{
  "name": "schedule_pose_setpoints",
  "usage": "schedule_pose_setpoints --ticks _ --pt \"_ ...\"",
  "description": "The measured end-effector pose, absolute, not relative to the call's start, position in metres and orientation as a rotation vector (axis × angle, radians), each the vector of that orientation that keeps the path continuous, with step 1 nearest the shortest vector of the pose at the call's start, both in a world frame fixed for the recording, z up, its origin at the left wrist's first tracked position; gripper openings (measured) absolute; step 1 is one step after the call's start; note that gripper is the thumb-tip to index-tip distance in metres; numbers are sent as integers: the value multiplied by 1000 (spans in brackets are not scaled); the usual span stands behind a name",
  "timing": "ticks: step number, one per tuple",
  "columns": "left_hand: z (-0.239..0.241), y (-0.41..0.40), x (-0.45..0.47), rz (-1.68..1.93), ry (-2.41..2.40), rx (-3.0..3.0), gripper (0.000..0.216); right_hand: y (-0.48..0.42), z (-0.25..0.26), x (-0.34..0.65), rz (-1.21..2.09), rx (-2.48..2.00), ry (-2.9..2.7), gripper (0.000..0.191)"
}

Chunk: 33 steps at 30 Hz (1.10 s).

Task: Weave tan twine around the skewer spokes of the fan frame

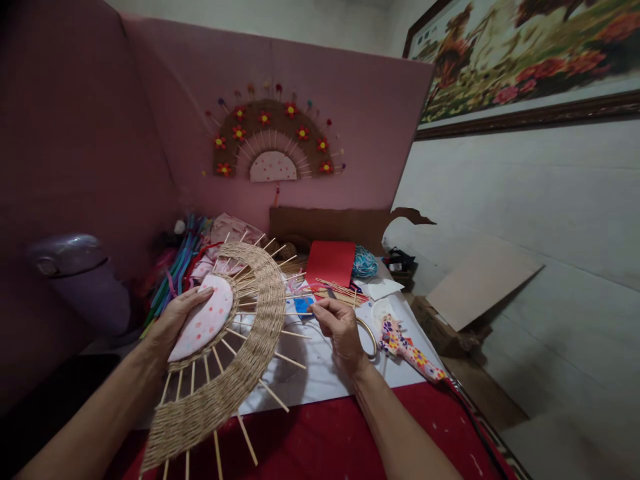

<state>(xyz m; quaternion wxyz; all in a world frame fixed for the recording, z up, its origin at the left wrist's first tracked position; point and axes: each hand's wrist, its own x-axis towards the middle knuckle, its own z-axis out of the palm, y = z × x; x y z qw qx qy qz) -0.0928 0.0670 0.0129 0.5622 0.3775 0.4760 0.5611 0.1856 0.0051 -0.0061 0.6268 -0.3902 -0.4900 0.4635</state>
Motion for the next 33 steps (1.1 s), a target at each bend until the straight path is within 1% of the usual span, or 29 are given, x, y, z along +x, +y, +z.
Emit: schedule_pose_setpoints --ticks 3,7,11,16,21,29,33 --pt "12 67 -93 1316 1089 880 22 5 -8 184 1128 -924 -1196 18" --pt "10 64 -90 1281 1092 884 22 2 -10 178 1124 -980 -1346 18" --pt "8 61 -89 1279 1097 885 24 1 -9 176 1126 -991 -1355 18" --pt "7 64 -90 1321 1128 848 20 2 -8 178 1079 -990 -1383 16" --pt "9 65 -91 1371 1151 804 15 2 -9 181 1038 -983 -1439 19" --pt "17 65 -95 1400 1181 817 14 5 -5 190 1012 -936 -1401 24" --pt "17 67 -94 1449 1152 862 18 2 -4 189 866 -980 -1447 22"
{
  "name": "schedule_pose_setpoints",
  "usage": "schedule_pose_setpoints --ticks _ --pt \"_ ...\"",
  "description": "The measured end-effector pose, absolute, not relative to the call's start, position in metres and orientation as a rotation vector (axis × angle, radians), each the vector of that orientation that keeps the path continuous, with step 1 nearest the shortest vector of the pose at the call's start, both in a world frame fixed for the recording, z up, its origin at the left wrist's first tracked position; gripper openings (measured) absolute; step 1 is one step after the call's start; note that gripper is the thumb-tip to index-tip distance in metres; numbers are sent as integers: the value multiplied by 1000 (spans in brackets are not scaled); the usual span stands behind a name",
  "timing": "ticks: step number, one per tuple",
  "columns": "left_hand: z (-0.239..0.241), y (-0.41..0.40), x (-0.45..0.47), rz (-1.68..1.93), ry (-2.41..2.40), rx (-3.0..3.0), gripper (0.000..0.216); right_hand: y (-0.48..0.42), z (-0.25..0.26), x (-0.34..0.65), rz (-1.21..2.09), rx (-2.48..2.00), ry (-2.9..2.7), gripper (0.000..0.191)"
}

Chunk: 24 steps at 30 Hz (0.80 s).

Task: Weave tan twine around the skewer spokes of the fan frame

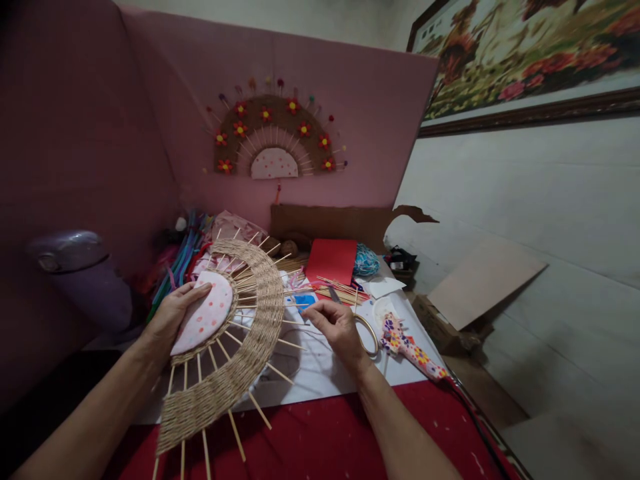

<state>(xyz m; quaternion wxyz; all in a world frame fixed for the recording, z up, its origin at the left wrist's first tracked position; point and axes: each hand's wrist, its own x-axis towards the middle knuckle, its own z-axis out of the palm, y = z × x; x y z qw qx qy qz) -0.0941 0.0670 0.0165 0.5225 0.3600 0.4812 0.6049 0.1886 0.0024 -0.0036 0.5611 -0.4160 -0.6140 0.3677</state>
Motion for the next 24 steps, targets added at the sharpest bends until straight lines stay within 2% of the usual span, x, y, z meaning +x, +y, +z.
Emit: schedule_pose_setpoints --ticks 6,10,14,20,24 --pt "15 67 -92 1497 1130 864 20 -6 -6 182 433 -962 -1769 10" --pt "16 66 -94 1534 1135 844 20 -8 -8 182 356 -979 -1756 10" --pt "17 64 -97 1536 1168 786 15 -5 -8 184 515 -1031 -1624 15" --pt "19 64 -97 1473 1189 634 7 3 -9 185 1020 -919 -1394 20" --pt "19 62 -93 1454 1195 621 3 -2 -7 178 1142 -923 -1450 18"
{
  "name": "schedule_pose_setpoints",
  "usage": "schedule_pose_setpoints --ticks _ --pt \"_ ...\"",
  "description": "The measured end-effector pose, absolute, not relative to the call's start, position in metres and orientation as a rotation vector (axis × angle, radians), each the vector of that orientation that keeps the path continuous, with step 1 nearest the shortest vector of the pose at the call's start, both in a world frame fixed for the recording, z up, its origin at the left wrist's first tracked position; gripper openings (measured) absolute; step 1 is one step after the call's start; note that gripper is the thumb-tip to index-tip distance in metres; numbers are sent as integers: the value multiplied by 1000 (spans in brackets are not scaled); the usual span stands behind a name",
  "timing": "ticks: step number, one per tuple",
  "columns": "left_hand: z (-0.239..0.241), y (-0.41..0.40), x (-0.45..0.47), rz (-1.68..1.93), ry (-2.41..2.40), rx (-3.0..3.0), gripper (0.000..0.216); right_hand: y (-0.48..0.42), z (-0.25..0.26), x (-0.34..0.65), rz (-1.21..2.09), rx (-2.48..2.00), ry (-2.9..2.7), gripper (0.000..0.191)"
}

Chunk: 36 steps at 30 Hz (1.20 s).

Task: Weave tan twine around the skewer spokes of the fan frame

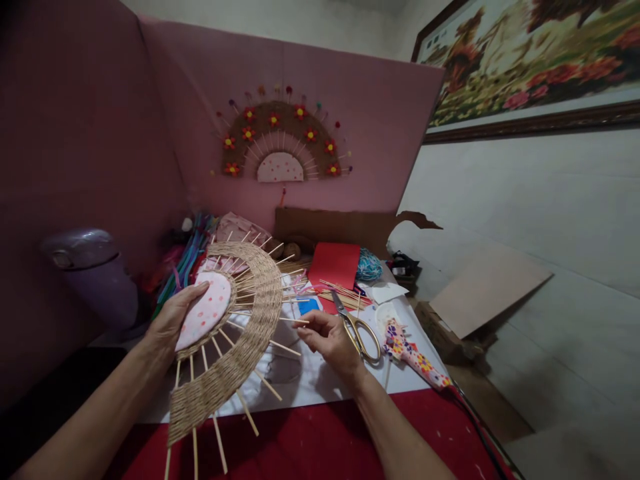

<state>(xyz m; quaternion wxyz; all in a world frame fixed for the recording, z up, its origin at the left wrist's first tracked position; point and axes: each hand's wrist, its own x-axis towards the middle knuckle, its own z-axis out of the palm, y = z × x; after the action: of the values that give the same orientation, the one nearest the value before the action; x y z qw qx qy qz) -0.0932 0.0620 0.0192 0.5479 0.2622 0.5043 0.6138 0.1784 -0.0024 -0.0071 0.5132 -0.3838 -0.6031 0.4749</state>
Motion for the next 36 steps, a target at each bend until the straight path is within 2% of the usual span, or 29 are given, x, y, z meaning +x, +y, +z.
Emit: schedule_pose_setpoints --ticks 10,17,25,36 --pt "11 63 -91 1384 1176 636 14 -2 -13 171 1215 -896 -1421 11" --pt "10 61 -85 1455 1132 640 12 -2 -17 169 1210 -898 -1403 10" --pt "1 67 -87 1456 1118 588 17 -1 -16 169 1169 -928 -1431 14" --pt "2 71 -91 1567 1135 580 9 -3 -13 173 1067 -941 -1495 14"
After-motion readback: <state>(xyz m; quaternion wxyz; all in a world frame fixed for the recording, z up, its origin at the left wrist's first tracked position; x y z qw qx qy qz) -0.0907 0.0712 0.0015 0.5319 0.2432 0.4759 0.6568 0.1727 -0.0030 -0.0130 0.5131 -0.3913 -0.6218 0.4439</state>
